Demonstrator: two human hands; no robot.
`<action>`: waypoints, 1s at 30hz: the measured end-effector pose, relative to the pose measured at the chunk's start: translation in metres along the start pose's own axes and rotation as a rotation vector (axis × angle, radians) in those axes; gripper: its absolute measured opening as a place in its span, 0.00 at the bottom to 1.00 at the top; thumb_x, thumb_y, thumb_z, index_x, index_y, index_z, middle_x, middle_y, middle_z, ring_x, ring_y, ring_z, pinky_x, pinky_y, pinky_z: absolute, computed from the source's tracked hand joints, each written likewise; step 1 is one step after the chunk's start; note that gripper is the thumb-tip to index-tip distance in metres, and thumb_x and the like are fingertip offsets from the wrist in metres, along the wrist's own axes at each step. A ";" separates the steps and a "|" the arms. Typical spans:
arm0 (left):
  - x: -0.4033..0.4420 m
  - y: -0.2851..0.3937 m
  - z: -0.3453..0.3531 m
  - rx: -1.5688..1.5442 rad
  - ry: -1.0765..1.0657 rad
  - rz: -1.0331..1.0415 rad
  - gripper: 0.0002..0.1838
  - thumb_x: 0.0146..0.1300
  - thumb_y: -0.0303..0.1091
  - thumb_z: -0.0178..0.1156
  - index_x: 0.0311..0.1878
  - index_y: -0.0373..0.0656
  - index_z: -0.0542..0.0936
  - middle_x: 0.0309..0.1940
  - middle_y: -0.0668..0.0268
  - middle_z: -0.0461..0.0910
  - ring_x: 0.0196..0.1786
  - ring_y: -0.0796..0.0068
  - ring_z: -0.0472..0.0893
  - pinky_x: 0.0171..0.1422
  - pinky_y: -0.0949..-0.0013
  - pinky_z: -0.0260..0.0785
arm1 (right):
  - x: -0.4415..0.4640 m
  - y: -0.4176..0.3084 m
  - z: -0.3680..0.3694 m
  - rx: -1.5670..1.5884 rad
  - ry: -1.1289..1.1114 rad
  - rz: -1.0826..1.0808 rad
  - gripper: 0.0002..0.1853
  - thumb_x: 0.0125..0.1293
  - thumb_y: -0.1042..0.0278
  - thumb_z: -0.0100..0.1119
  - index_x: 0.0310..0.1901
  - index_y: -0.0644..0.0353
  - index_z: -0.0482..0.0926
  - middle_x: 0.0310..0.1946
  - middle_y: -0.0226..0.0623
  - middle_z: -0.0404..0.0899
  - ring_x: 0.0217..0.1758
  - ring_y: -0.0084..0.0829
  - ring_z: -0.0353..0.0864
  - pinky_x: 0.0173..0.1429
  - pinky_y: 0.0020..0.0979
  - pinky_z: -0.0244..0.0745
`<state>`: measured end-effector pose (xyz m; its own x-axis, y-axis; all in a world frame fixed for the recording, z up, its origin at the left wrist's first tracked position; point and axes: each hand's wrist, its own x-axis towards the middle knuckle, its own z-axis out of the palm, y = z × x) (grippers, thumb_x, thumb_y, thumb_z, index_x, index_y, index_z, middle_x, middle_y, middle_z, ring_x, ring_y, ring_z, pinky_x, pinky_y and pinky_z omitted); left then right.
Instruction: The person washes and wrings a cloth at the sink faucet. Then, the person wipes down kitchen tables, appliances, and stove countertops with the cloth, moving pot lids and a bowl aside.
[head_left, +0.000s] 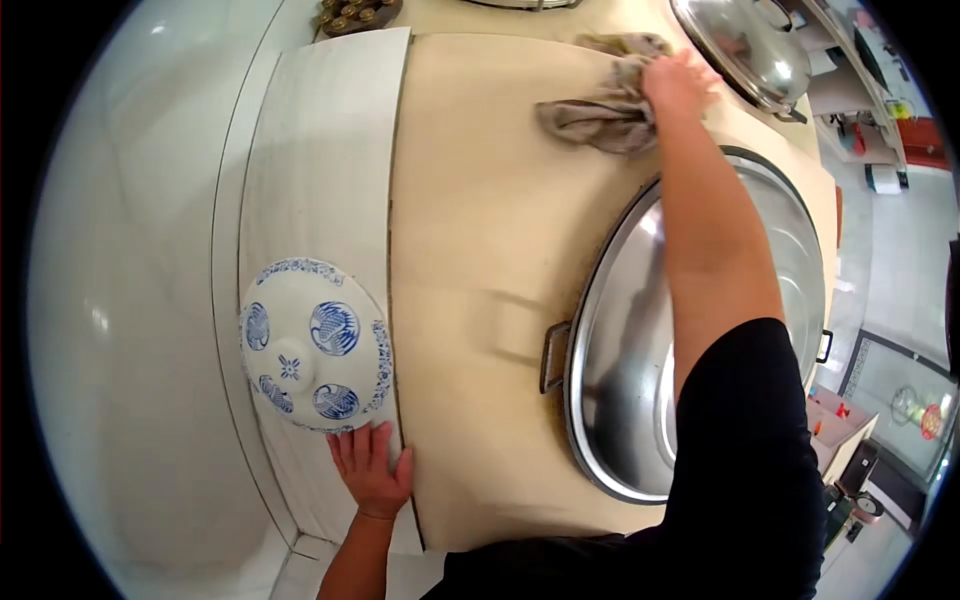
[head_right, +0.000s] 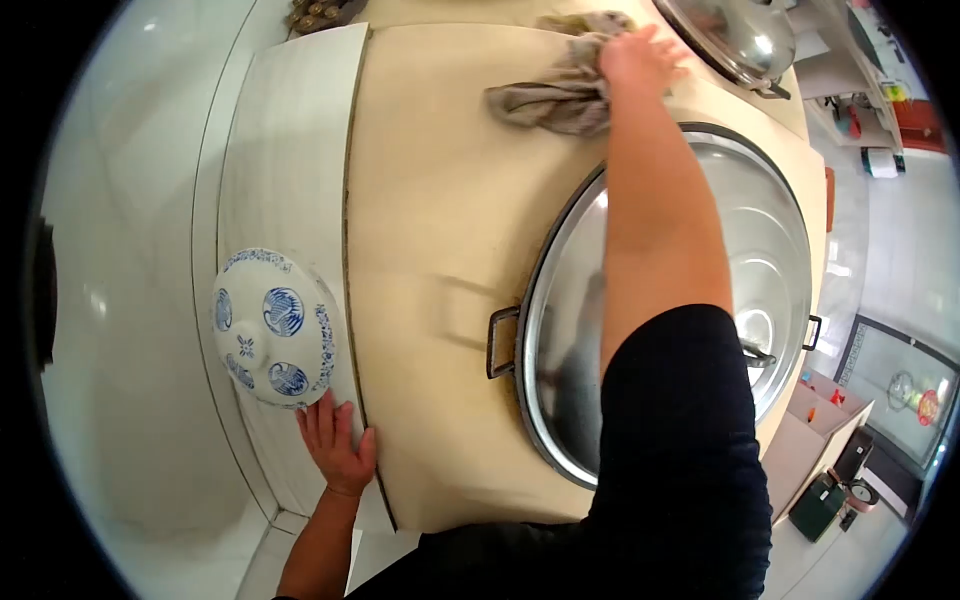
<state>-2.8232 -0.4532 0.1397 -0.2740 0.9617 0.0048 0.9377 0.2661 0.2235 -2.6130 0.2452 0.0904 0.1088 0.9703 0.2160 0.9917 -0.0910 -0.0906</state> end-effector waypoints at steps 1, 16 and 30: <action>-0.003 -0.001 -0.002 -0.006 -0.015 -0.010 0.27 0.70 0.45 0.66 0.68 0.41 0.81 0.80 0.49 0.70 0.84 0.41 0.63 0.88 0.31 0.47 | 0.007 0.013 0.010 -0.044 0.085 0.021 0.34 0.81 0.51 0.41 0.82 0.58 0.63 0.84 0.58 0.60 0.90 0.66 0.46 0.88 0.66 0.38; 0.006 0.004 -0.006 -0.031 0.072 0.001 0.27 0.70 0.46 0.66 0.68 0.44 0.82 0.81 0.52 0.71 0.84 0.43 0.65 0.88 0.33 0.48 | -0.219 -0.090 -0.038 0.182 -0.030 -0.425 0.37 0.81 0.46 0.45 0.85 0.53 0.60 0.87 0.54 0.52 0.88 0.77 0.42 0.86 0.75 0.35; -0.001 0.000 -0.003 -0.042 -0.045 -0.063 0.26 0.68 0.50 0.68 0.65 0.49 0.86 0.70 0.58 0.78 0.80 0.42 0.68 0.86 0.29 0.50 | -0.149 -0.224 -0.005 0.243 -0.007 -0.700 0.32 0.85 0.49 0.41 0.84 0.53 0.63 0.87 0.41 0.60 0.90 0.51 0.52 0.90 0.59 0.45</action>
<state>-2.8235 -0.4546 0.1430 -0.3214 0.9454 -0.0538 0.9089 0.3240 0.2627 -2.8511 0.1202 0.0837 -0.5445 0.7847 0.2964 0.7859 0.6007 -0.1467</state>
